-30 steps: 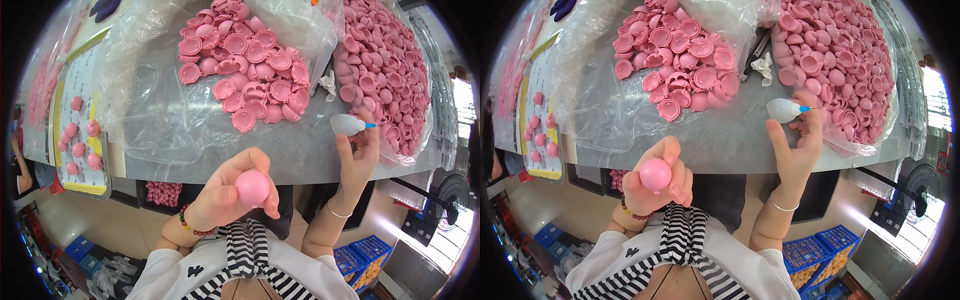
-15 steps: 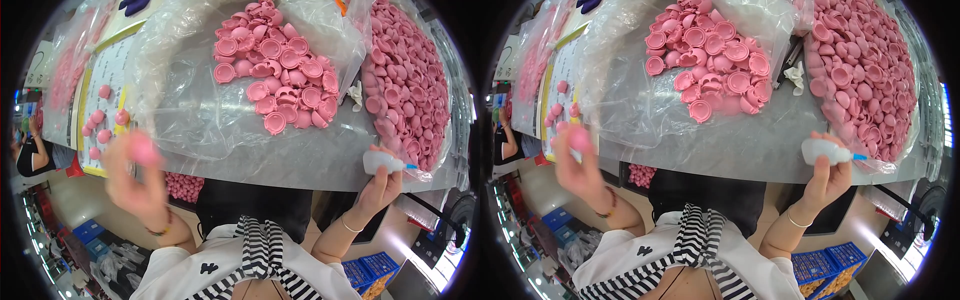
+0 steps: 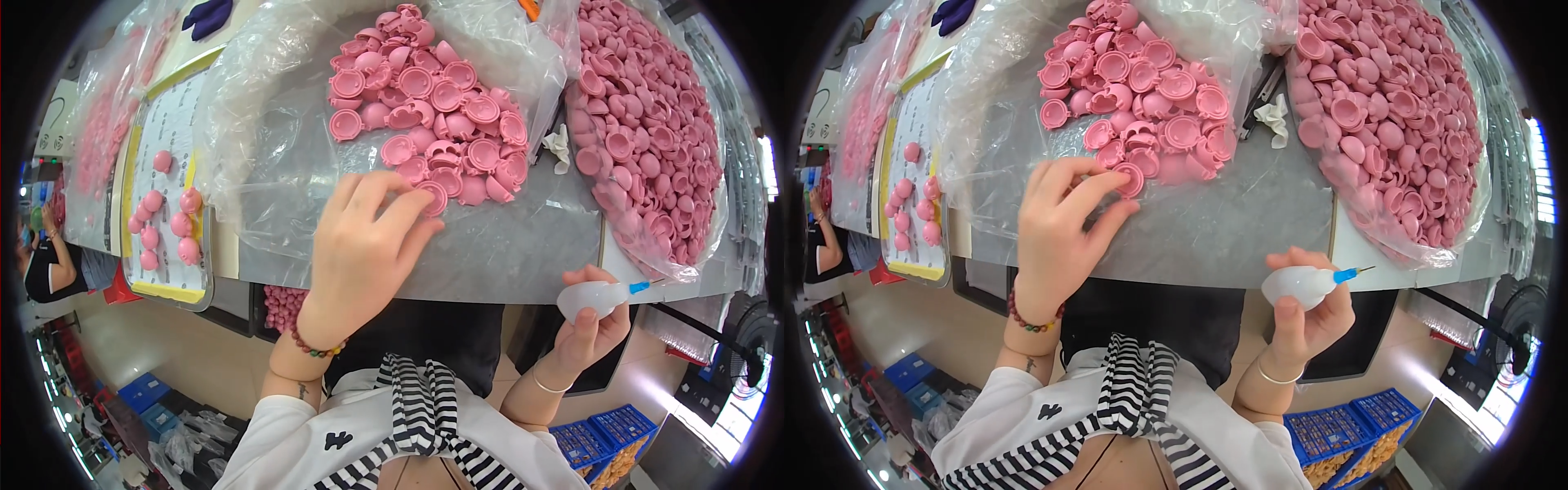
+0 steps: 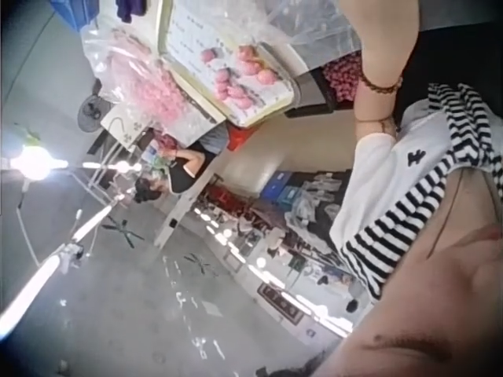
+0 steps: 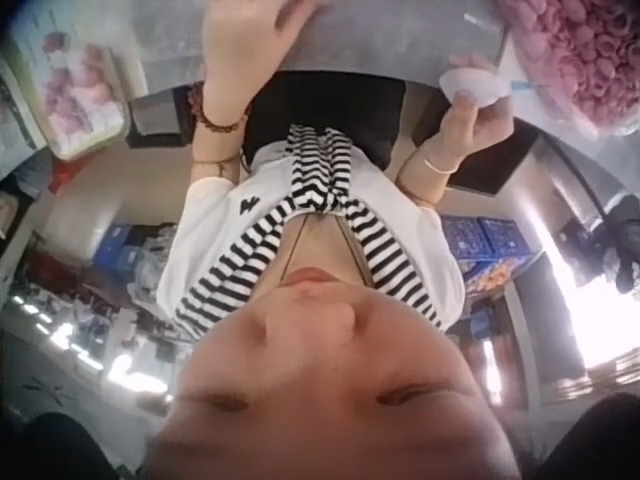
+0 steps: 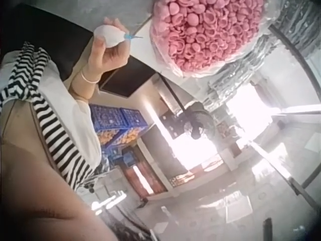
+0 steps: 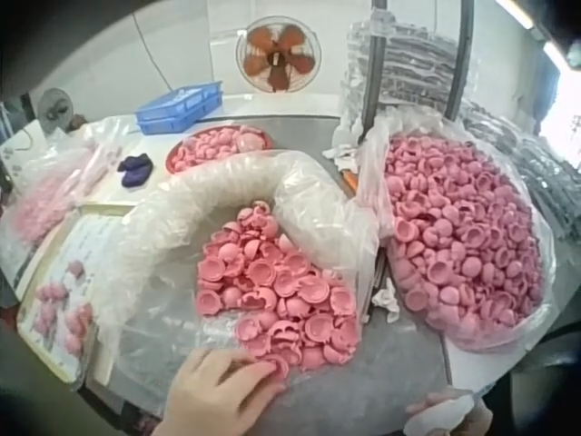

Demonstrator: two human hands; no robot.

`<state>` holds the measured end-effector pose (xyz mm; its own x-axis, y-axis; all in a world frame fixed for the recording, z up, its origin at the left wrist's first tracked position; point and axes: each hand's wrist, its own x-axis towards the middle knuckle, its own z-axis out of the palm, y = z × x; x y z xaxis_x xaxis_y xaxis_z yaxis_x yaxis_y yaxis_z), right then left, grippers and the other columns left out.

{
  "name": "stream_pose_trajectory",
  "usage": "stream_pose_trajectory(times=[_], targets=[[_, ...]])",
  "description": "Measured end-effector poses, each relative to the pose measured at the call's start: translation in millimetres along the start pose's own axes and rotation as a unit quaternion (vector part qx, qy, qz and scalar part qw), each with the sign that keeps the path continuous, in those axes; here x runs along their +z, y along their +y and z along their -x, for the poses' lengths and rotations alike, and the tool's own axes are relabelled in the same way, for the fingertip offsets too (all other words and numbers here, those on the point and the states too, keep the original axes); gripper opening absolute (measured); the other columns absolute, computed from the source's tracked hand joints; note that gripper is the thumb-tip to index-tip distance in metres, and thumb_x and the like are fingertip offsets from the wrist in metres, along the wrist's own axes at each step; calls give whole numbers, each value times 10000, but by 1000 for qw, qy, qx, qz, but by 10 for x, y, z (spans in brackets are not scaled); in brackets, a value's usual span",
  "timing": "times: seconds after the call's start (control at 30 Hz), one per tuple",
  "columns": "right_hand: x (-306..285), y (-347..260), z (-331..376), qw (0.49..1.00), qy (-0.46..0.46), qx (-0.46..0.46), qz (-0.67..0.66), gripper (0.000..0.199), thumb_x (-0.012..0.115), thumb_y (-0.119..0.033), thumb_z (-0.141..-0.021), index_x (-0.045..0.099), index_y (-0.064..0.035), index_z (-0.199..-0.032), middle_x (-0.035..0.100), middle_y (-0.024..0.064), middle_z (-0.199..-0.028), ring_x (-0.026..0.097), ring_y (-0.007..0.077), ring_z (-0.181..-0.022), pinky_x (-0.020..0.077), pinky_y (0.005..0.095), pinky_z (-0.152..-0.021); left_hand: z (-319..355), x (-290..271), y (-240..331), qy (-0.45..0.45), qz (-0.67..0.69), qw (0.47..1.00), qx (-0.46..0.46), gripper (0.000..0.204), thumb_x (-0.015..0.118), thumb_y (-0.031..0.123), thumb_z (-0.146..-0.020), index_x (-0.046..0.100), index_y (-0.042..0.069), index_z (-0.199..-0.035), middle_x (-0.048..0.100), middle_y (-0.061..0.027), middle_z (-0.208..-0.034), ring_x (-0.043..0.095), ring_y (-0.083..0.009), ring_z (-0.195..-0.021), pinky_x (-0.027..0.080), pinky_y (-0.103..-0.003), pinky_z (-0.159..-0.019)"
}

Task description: Apply glue to plastic sphere halves and press them together to complete the assembly.

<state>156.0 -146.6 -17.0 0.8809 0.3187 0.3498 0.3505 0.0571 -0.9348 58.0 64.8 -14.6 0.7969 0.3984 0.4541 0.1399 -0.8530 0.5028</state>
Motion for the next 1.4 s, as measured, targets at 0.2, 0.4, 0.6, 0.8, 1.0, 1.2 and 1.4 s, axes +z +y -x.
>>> stream_pose_trajectory(times=[0.2,0.4,0.6,0.8,1.0,1.2,1.4], targets=[[17,-40,114,997,-19,53,-60,516,610,-419,-752,533,71,-898,605,190,-788,579,181,-655,433,243,-580,61,-39,33,6,73,997,-3,232,676,38,-614,629,100,-832,416,-42,-714,431,-196,-640,359,-279,-551],[339,-165,221,924,-187,123,-310,422,539,-313,-832,446,61,-1005,551,259,-990,595,232,-748,490,288,-613,270,46,248,-85,326,937,94,272,653,57,-602,595,86,-867,547,-133,-948,552,-268,-779,443,-328,-644],[420,-148,242,939,-154,137,-275,485,549,-334,-831,391,71,-1047,581,191,-890,602,210,-701,476,248,-547,529,175,361,-59,658,734,-155,327,439,65,-867,267,8,-1140,498,-248,-1086,555,-222,-912,458,-351,-798],[319,-129,85,981,-68,18,-183,539,605,-394,-772,414,-24,-1114,473,47,-710,369,118,-578,248,213,-408,453,65,345,-66,734,634,-234,383,637,126,-778,413,5,-1064,503,-276,-1077,609,-237,-830,524,-319,-705],[201,-212,-80,955,-142,-229,-121,639,575,-546,-735,521,57,-939,401,26,-692,317,105,-550,204,239,-433,490,76,290,-93,792,589,-132,424,527,-104,-771,374,-29,-1159,436,-276,-1196,506,-251,-1069,416,-355,-904],[333,-336,-40,949,-181,-259,-5,612,471,-554,-802,532,54,-833,451,47,-606,410,131,-454,261,242,-362,516,56,271,-85,752,638,-141,424,525,-127,-758,386,-58,-1153,437,-283,-1190,493,-262,-1086,399,-357,-925],[371,-337,-23,948,-187,-258,1,604,452,-537,-822,531,62,-844,450,48,-600,410,130,-445,274,239,-367,521,50,280,-82,758,632,-140,427,535,-128,-751,392,-63,-1148,443,-284,-1184,489,-266,-1091,398,-360,-927]])
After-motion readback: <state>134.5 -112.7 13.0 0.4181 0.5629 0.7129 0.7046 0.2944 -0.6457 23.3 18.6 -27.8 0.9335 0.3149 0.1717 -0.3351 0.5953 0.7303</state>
